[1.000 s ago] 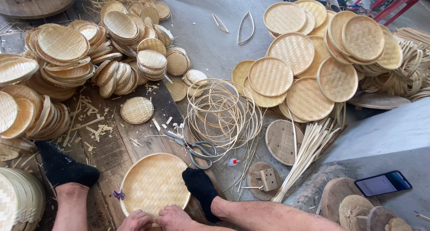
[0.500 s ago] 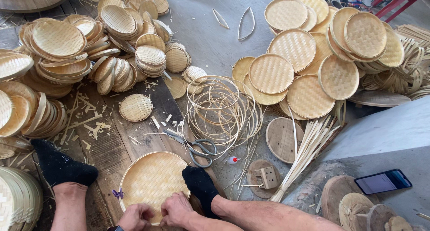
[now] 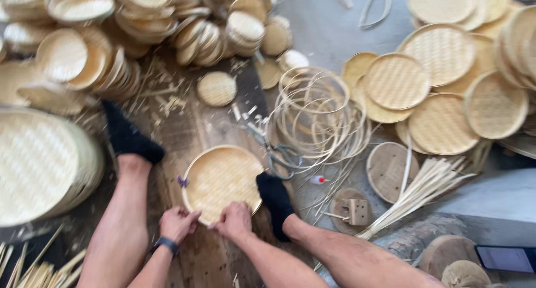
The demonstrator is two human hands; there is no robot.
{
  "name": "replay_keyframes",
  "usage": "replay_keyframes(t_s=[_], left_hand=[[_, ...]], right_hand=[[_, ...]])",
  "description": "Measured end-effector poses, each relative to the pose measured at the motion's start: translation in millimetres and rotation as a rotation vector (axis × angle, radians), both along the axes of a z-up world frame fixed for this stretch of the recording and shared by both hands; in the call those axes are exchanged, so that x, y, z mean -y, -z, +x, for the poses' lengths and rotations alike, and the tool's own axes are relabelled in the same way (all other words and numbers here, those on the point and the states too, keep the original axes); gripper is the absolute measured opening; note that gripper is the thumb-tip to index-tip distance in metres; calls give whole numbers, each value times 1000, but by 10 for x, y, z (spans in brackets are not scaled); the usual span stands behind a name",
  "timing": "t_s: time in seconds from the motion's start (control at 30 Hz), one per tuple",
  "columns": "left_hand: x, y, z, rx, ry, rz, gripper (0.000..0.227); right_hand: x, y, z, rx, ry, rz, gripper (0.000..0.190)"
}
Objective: The person assembles bamboo steamers by hand and using scissors, fitting woven bamboo circles into wooden frames and securing them.
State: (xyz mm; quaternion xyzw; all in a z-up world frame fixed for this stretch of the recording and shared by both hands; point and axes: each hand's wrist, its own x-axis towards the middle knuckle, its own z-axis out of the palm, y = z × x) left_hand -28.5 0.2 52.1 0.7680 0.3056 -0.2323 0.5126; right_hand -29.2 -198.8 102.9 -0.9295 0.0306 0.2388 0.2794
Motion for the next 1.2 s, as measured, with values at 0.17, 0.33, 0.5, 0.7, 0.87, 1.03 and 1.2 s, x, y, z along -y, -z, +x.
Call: replay_keyframes(t_s=[0.17, 0.33, 0.5, 0.7, 0.87, 1.03, 1.2], left_hand=[[66, 101, -61, 69, -79, 69, 28], [116, 40, -65, 44, -135, 84, 33], [-8, 70, -140, 308, -106, 153, 37], [-101, -72, 260, -4, -235, -4, 42], [-139, -51, 359, 166, -61, 270, 34], [-26, -51, 408, 149, -88, 336, 28], [282, -147, 64, 183, -301, 424, 40]], right_hand=[[-75, 88, -45, 148, 65, 37, 45], [-5, 93, -35, 112, -41, 20, 45], [316, 19, -38, 59, -141, 178, 41], [147, -127, 76, 40, -164, -32, 44], [-9, -110, 68, 156, -107, -58, 43], [34, -34, 187, -89, -57, -106, 44], [482, -180, 321, -109, 122, 375, 27]])
